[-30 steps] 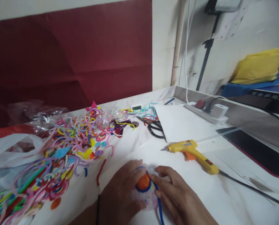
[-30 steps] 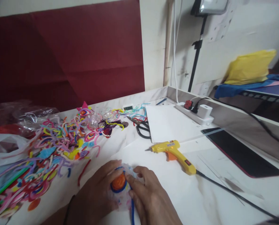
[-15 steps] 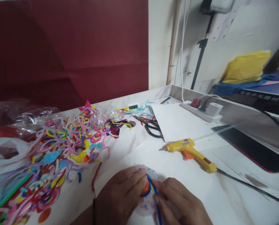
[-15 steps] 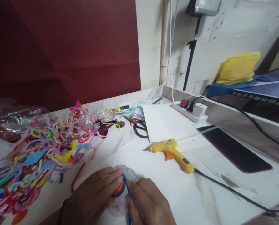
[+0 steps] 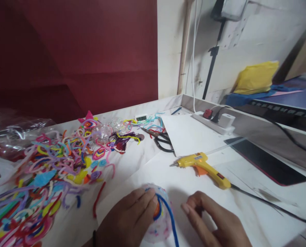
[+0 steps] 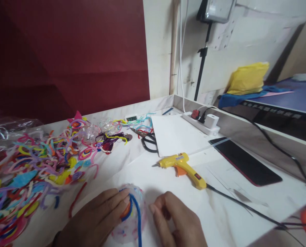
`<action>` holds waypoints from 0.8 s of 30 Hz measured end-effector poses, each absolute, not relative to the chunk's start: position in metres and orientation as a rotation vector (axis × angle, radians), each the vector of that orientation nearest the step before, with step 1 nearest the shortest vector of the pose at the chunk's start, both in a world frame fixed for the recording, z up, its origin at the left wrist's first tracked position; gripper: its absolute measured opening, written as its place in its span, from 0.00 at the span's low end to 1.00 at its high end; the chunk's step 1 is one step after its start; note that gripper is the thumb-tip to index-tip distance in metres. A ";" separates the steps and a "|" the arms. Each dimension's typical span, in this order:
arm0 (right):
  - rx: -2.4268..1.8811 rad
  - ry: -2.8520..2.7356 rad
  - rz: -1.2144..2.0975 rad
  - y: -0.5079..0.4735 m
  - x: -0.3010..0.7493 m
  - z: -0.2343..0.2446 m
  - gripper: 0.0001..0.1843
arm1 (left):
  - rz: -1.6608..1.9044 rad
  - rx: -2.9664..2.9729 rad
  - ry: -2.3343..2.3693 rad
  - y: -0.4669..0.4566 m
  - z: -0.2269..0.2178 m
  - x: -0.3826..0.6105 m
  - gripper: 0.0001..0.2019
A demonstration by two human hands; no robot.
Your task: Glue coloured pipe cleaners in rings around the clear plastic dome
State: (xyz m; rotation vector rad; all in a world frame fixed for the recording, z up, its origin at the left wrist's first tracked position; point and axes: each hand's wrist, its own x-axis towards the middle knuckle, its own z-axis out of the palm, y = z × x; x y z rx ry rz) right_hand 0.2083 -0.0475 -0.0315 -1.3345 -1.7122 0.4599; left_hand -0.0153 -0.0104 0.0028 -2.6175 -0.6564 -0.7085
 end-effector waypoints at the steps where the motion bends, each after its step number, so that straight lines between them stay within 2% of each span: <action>1: -1.316 -1.770 0.329 -0.043 0.219 -0.034 0.07 | -0.700 -2.620 -0.670 -0.009 0.002 -0.016 0.19; 2: -1.295 -1.804 0.140 -0.038 0.231 -0.037 0.04 | -0.715 -2.613 -0.665 -0.007 0.000 -0.016 0.19; 4: -1.389 -1.833 -0.240 -0.026 0.255 -0.043 0.08 | -0.814 -2.566 -0.604 -0.004 -0.003 -0.016 0.20; 6: -1.551 -1.897 -0.406 -0.016 0.276 -0.047 0.11 | -0.945 -2.497 -0.524 -0.003 -0.004 -0.016 0.22; 11: -1.787 -1.915 -0.282 -0.002 0.298 -0.051 0.13 | -0.713 -2.596 -0.600 -0.006 0.000 -0.020 0.21; 14: -1.826 -1.852 -0.252 0.000 0.299 -0.051 0.13 | -0.766 -2.552 -0.595 -0.005 -0.002 -0.020 0.20; 16: -1.836 -1.809 -0.232 0.001 0.302 -0.049 0.12 | -0.973 -2.478 -0.581 -0.004 -0.003 -0.018 0.21; 18: -1.845 -1.766 -0.221 0.004 0.306 -0.046 0.11 | -0.820 -2.562 -0.629 -0.004 -0.002 -0.016 0.19; 24: -1.859 -1.789 -0.238 0.024 0.308 -0.039 0.13 | -0.786 -2.610 -0.670 -0.009 0.002 -0.017 0.18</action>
